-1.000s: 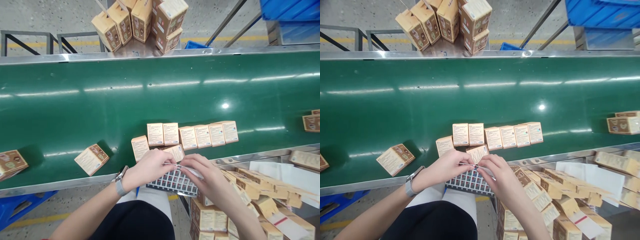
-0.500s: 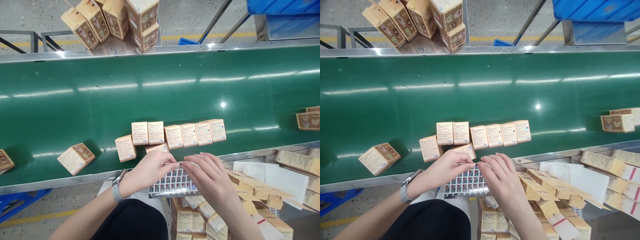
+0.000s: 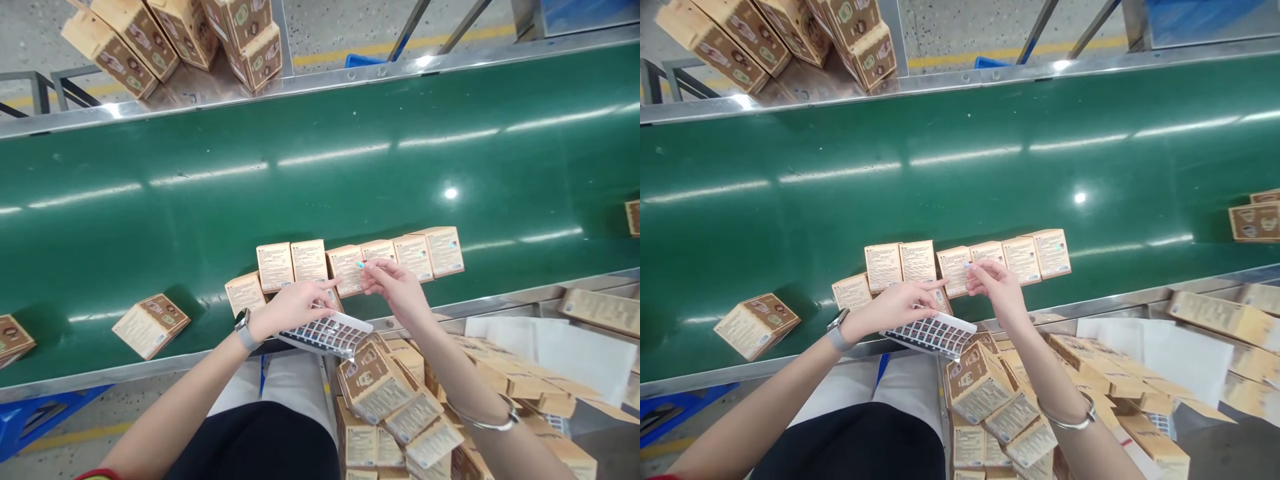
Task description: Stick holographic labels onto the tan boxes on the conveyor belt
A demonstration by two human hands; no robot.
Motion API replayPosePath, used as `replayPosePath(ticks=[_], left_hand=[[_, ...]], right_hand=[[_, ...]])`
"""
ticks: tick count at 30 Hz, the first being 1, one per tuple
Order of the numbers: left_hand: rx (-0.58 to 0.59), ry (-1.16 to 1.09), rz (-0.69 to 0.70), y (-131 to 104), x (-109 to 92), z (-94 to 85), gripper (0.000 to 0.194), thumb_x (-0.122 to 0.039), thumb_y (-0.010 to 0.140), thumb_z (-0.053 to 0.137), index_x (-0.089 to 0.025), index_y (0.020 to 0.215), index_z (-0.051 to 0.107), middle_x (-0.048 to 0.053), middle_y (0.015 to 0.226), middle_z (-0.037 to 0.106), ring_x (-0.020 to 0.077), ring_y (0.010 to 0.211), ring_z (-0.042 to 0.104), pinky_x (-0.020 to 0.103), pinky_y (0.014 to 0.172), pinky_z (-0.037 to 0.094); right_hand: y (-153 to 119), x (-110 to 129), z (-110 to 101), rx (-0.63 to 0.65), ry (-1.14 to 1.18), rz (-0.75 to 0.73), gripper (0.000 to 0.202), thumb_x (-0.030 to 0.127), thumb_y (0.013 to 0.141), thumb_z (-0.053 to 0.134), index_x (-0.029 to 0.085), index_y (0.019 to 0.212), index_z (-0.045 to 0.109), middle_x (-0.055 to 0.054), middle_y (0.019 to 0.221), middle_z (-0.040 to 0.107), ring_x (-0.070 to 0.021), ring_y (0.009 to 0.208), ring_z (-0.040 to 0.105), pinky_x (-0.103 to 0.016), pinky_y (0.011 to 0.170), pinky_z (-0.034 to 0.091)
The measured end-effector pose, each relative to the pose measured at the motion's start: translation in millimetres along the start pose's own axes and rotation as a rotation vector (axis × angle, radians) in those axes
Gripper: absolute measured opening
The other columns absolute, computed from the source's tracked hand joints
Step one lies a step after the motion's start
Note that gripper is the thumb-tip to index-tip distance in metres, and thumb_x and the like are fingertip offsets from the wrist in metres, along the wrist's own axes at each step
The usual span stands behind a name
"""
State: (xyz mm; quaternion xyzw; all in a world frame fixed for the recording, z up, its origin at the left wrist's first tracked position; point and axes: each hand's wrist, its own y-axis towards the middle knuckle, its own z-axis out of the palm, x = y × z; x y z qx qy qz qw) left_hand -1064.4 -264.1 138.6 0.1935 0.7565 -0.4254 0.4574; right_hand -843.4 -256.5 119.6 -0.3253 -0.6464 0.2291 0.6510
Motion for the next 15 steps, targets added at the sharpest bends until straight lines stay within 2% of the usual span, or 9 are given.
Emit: replayPosePath(ticks=[3,8,12,15], left_hand=[[0.001,0.111,-0.004,0.3,4.9,1.3,0.024,-0.022,0.090,0.060,-0.018,0.069,0.070,-0.001,0.150,0.049,0.0119,0.069,0.068,0.027,0.055,0.039],[-0.015,0.186,-0.017,-3.6,4.8,2.8,0.022,-0.019,0.090,0.061,-0.019,0.071,0.071,-0.006,0.151,0.046,0.0123,0.071,0.067,0.028,0.056,0.039],[0.005,0.202,-0.024,-5.4,7.5,2.2,0.023,-0.020,0.090,0.061,-0.019,0.070,0.072,-0.007,0.151,0.045,0.0101,0.064,0.064,0.028,0.051,0.036],[0.003,0.203,-0.004,-5.9,10.4,1.5,0.020,-0.018,0.090,0.061,-0.021,0.075,0.074,-0.007,0.151,0.046,0.0125,0.073,0.067,0.028,0.053,0.038]], right_hand=[[3.0,-12.9,12.2,-0.053,0.028,-0.006,0.048,0.054,0.048,0.087,0.018,0.072,0.066,0.000,0.061,0.065,-0.0129,0.049,0.061,-0.026,0.048,0.055],[-0.8,-24.1,19.8,-0.121,0.041,-0.032,0.045,0.050,0.051,0.088,0.018,0.075,0.068,0.000,0.061,0.067,-0.0150,0.055,0.065,-0.027,0.053,0.058],[-2.4,-28.2,26.1,-0.179,0.013,-0.073,0.043,0.048,0.054,0.087,0.017,0.075,0.067,-0.001,0.062,0.068,-0.0161,0.054,0.066,-0.030,0.053,0.059],[-4.7,-29.2,32.9,-0.227,-0.017,-0.100,0.039,0.047,0.057,0.085,0.018,0.074,0.066,-0.001,0.060,0.068,-0.0168,0.049,0.065,-0.030,0.051,0.059]])
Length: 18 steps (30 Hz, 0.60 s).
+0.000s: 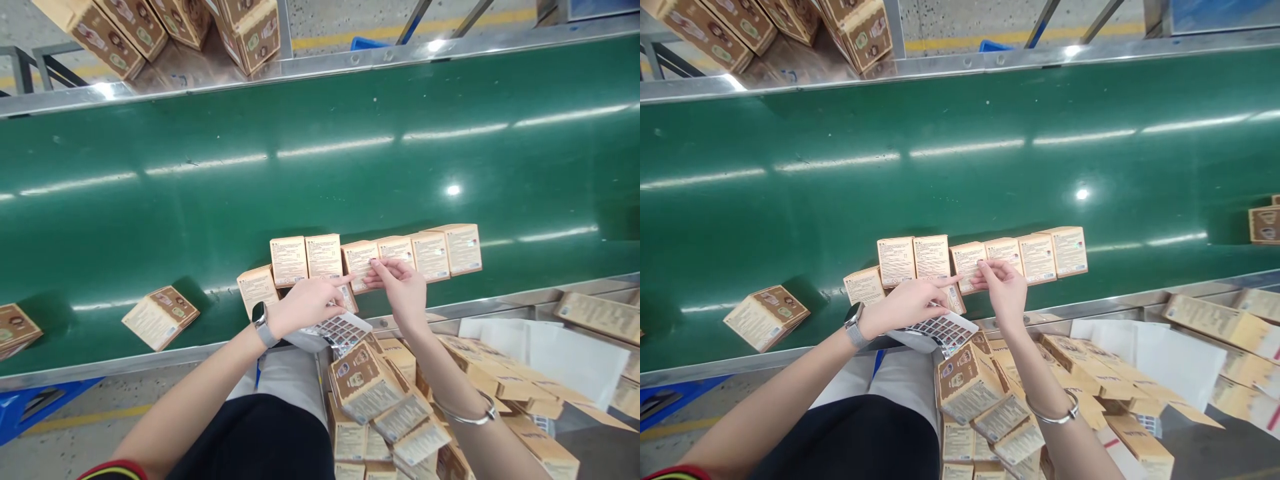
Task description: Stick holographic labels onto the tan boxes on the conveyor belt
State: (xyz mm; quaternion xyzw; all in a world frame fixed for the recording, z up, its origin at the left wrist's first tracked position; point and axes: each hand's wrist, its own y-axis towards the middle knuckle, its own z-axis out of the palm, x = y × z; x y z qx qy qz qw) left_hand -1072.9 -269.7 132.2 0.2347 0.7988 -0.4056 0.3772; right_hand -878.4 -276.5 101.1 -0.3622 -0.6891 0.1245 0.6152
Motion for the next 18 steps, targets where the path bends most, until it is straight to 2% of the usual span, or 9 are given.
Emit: replayPosePath(ticks=[4,7,9,10,12,14,16,18], left_hand=[[0.015,0.020,0.018,-1.4,2.6,-1.1,0.020,-0.018,0.089,0.062,-0.020,0.074,0.074,-0.006,0.152,0.046,0.0136,0.074,0.067,0.028,0.054,0.039],[0.032,0.036,0.020,-9.1,4.2,-6.7,0.020,-0.018,0.089,0.062,-0.019,0.072,0.073,-0.002,0.149,0.051,0.0145,0.074,0.067,0.028,0.055,0.038],[0.036,0.011,0.018,-21.4,6.8,-15.1,0.021,-0.019,0.090,0.061,-0.018,0.073,0.073,0.002,0.137,0.063,0.0171,0.078,0.068,0.027,0.059,0.039],[0.042,-0.021,0.015,-30.3,9.1,-20.8,0.020,-0.020,0.090,0.061,-0.018,0.075,0.074,0.003,0.125,0.071,0.0177,0.079,0.068,0.026,0.061,0.040],[0.067,-0.113,0.006,-53.3,15.9,-34.6,0.019,-0.020,0.090,0.060,-0.018,0.080,0.075,0.002,0.096,0.078,0.0167,0.076,0.068,0.024,0.062,0.041],[0.124,-0.204,-0.013,-82.0,25.9,-48.7,0.018,-0.020,0.088,0.060,-0.018,0.082,0.076,0.000,0.080,0.076,0.0147,0.071,0.067,0.022,0.063,0.041],[0.188,-0.258,-0.070,-113.4,38.5,-59.1,0.018,-0.021,0.088,0.059,-0.018,0.080,0.076,0.000,0.077,0.076,0.0142,0.070,0.067,0.021,0.063,0.042],[0.232,-0.279,-0.151,-142.8,52.2,-62.3,0.018,-0.024,0.088,0.060,-0.018,0.081,0.076,0.001,0.083,0.077,0.0161,0.076,0.070,0.021,0.066,0.044]], right_hand=[[-5.9,1.8,10.0,-0.050,-0.101,-0.053,0.034,0.046,0.065,0.079,0.019,0.076,0.061,-0.001,0.057,0.066,-0.0185,0.045,0.064,-0.032,0.046,0.057],[-9.3,4.4,15.9,-0.108,-0.155,-0.066,0.038,0.044,0.067,0.078,0.022,0.087,0.053,0.003,0.054,0.064,-0.0195,0.041,0.062,-0.032,0.043,0.055],[-13.1,6.7,16.3,-0.125,-0.150,-0.062,0.043,0.044,0.069,0.075,0.025,0.094,0.045,0.005,0.054,0.063,-0.0202,0.040,0.062,-0.032,0.042,0.053],[-16.3,8.1,15.1,-0.109,-0.162,-0.082,0.042,0.045,0.073,0.072,0.025,0.096,0.043,0.005,0.054,0.063,-0.0203,0.041,0.062,-0.032,0.043,0.053],[-26.5,11.0,10.7,-0.004,-0.292,-0.201,0.032,0.047,0.083,0.062,0.024,0.100,0.045,0.004,0.058,0.064,-0.0190,0.044,0.063,-0.030,0.045,0.053],[-41.1,12.6,5.8,0.186,-0.589,-0.442,0.024,0.043,0.089,0.055,0.023,0.103,0.052,0.001,0.067,0.067,-0.0178,0.051,0.065,-0.029,0.048,0.052],[-56.8,11.0,3.9,0.422,-0.951,-0.752,0.020,0.032,0.090,0.054,0.023,0.108,0.059,-0.005,0.088,0.072,-0.0211,0.073,0.070,-0.031,0.058,0.056],[-69.2,4.7,6.6,0.606,-1.245,-1.038,0.037,0.016,0.085,0.052,0.021,0.121,0.059,-0.011,0.117,0.069,-0.0278,0.104,0.066,-0.040,0.078,0.057]])
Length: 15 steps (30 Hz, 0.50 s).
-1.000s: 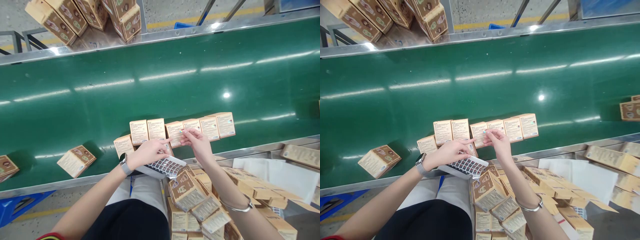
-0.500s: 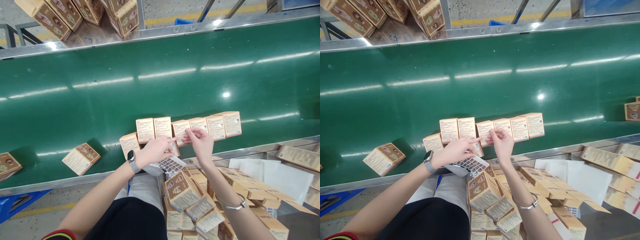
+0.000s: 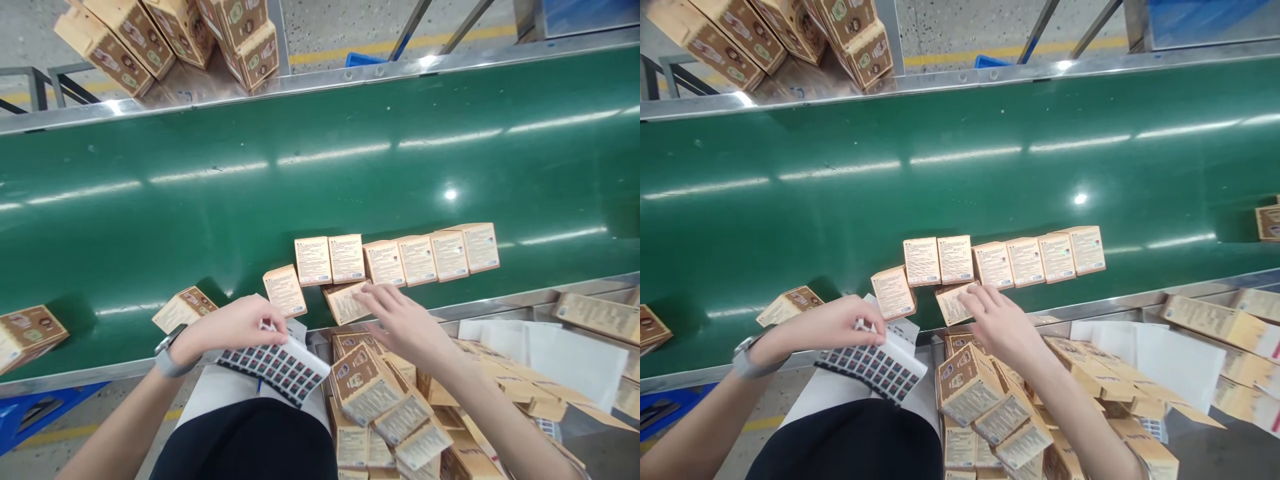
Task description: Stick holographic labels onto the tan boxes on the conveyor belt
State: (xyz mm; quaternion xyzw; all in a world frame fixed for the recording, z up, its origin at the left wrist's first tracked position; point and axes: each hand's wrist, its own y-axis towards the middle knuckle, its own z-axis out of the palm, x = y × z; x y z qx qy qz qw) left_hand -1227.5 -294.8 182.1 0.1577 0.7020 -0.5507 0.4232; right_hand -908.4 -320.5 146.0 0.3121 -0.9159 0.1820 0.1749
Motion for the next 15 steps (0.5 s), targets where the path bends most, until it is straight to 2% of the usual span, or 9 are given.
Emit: replayPosePath(ticks=[1,3,5,7,8,10,12,15], left_hand=[[0.006,-0.009,-0.035,-10.9,9.0,2.2,0.018,-0.026,0.088,0.061,-0.019,0.081,0.076,0.002,0.092,0.078,0.0186,0.085,0.071,0.022,0.070,0.046],[0.015,-0.038,-0.071,-25.2,25.4,11.4,0.017,-0.030,0.087,0.063,-0.021,0.079,0.076,0.004,0.113,0.075,0.0249,0.113,0.066,0.024,0.079,0.047],[0.030,-0.098,-0.043,-29.8,37.9,24.9,0.016,-0.031,0.087,0.064,-0.023,0.079,0.076,0.005,0.124,0.071,0.0281,0.134,0.052,0.026,0.085,0.047],[0.033,-0.176,0.029,-27.4,46.5,39.4,0.015,-0.030,0.087,0.065,-0.023,0.081,0.076,0.006,0.123,0.072,0.0277,0.142,0.042,0.028,0.094,0.046],[0.019,-0.210,0.069,-25.1,49.8,45.9,0.014,-0.029,0.087,0.065,-0.023,0.083,0.076,0.007,0.123,0.072,0.0272,0.144,0.038,0.030,0.099,0.044],[-0.023,-0.247,0.107,-21.5,55.5,56.1,0.013,-0.026,0.087,0.065,-0.022,0.084,0.077,0.009,0.137,0.063,0.0276,0.147,0.031,0.032,0.107,0.039],[-0.078,-0.246,0.093,-21.9,61.2,61.0,0.013,-0.023,0.086,0.065,-0.021,0.085,0.078,0.008,0.154,0.044,0.0290,0.149,0.025,0.034,0.110,0.037],[-0.167,-0.223,0.048,-31.2,70.6,57.5,0.014,-0.023,0.087,0.064,-0.021,0.088,0.078,0.005,0.164,0.022,0.0295,0.151,0.017,0.036,0.113,0.034]], right_hand=[[-0.7,4.9,4.7,0.046,-0.112,-0.103,0.049,0.009,0.081,0.049,0.018,0.128,0.056,-0.014,0.129,0.064,-0.0304,0.114,0.061,-0.044,0.087,0.055],[0.7,11.3,16.8,0.100,-0.267,-0.202,0.068,-0.001,0.074,0.045,0.011,0.140,0.047,-0.016,0.139,0.057,-0.0326,0.122,0.056,-0.048,0.095,0.049],[4.5,14.8,28.5,0.124,-0.329,-0.222,0.078,-0.004,0.071,0.041,0.008,0.147,0.037,-0.018,0.139,0.057,-0.0322,0.121,0.056,-0.048,0.096,0.048],[8.7,19.2,35.4,0.122,-0.322,-0.199,0.079,-0.002,0.073,0.040,0.008,0.150,0.031,-0.019,0.134,0.060,-0.0324,0.118,0.057,-0.049,0.098,0.047],[10.6,22.8,36.2,0.110,-0.300,-0.171,0.077,0.000,0.074,0.042,0.009,0.149,0.031,-0.019,0.131,0.061,-0.0332,0.116,0.058,-0.050,0.098,0.047],[14.1,34.3,32.7,0.074,-0.210,-0.082,0.070,0.007,0.075,0.046,0.010,0.144,0.037,-0.020,0.122,0.062,-0.0349,0.112,0.060,-0.051,0.095,0.049],[18.4,51.5,23.5,0.056,-0.056,0.059,0.065,0.015,0.074,0.051,0.014,0.138,0.042,-0.018,0.121,0.058,-0.0342,0.108,0.062,-0.049,0.090,0.053],[31.3,84.3,5.0,0.071,0.193,0.296,0.059,0.028,0.074,0.056,0.020,0.131,0.045,-0.014,0.123,0.053,-0.0305,0.101,0.066,-0.044,0.082,0.058]])
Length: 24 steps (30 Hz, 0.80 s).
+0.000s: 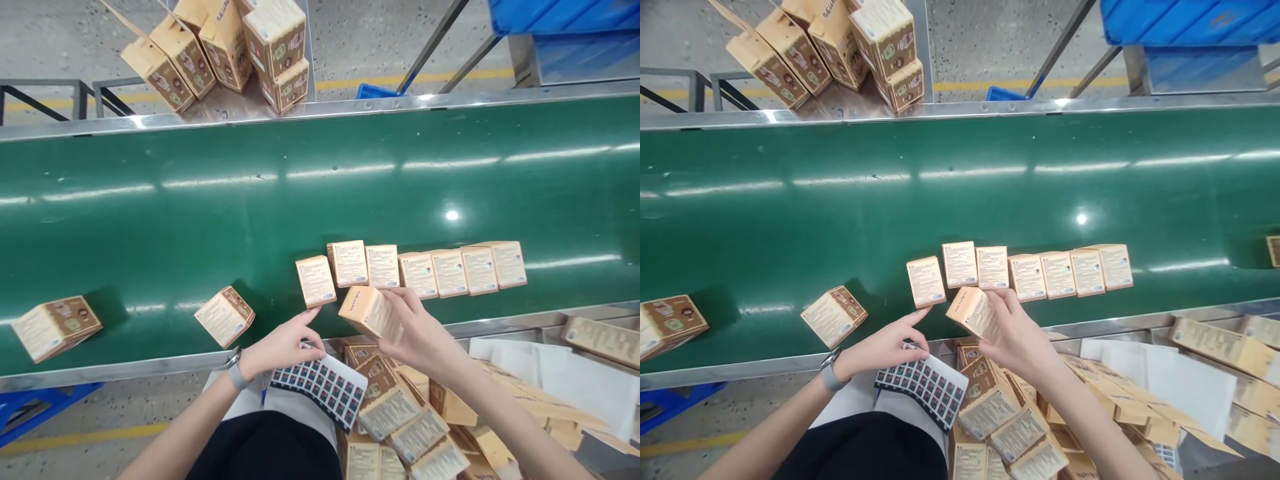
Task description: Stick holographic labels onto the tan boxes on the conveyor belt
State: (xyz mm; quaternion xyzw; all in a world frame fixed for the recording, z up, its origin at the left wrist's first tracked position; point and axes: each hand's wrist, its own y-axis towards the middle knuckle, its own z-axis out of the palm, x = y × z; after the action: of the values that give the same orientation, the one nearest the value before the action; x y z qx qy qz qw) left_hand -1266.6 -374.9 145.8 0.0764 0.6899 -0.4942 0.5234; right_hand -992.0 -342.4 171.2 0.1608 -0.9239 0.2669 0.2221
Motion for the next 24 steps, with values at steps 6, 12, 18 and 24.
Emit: replayPosePath(ticks=[6,12,18,24], left_hand=[[-0.021,0.074,0.054,-32.7,9.1,-29.3,0.011,-0.023,0.084,0.068,-0.023,0.085,0.079,0.006,0.151,0.049,0.0290,0.142,0.041,0.033,0.105,0.042],[0.074,0.073,-0.014,-81.3,16.1,-34.4,0.010,-0.023,0.080,0.069,-0.021,0.075,0.078,0.003,0.099,0.077,0.0212,0.090,0.071,0.025,0.081,0.047],[-0.090,-0.058,-0.218,-131.5,29.8,-43.9,0.020,-0.031,0.081,0.062,-0.019,0.072,0.075,0.004,0.088,0.074,0.0200,0.084,0.067,0.025,0.076,0.048],[-0.256,-0.204,-0.450,-176.1,71.8,-41.0,0.039,-0.058,0.076,0.061,-0.022,0.063,0.071,0.006,0.077,0.075,0.0373,0.124,0.056,0.044,0.107,0.040]], right_hand=[[38.6,93.4,-5.0,-0.052,0.405,0.181,0.078,0.047,0.074,0.066,0.016,0.139,0.037,-0.016,0.126,0.055,-0.0300,0.111,0.062,-0.042,0.089,0.056],[110.3,195.5,36.3,0.073,0.230,0.211,0.082,0.037,0.081,0.070,0.011,0.148,0.031,-0.023,0.133,0.048,-0.0339,0.111,0.062,-0.047,0.089,0.055],[122.6,182.8,34.9,-0.027,-0.070,0.199,0.061,0.040,0.088,0.065,0.015,0.140,0.045,-0.024,0.130,0.052,-0.0367,0.111,0.061,-0.044,0.074,0.058],[65.1,43.1,-24.8,-0.219,-0.073,0.555,0.045,0.051,0.085,0.051,0.014,0.110,0.060,-0.016,0.097,0.067,-0.0312,0.089,0.067,-0.045,0.083,0.053]])
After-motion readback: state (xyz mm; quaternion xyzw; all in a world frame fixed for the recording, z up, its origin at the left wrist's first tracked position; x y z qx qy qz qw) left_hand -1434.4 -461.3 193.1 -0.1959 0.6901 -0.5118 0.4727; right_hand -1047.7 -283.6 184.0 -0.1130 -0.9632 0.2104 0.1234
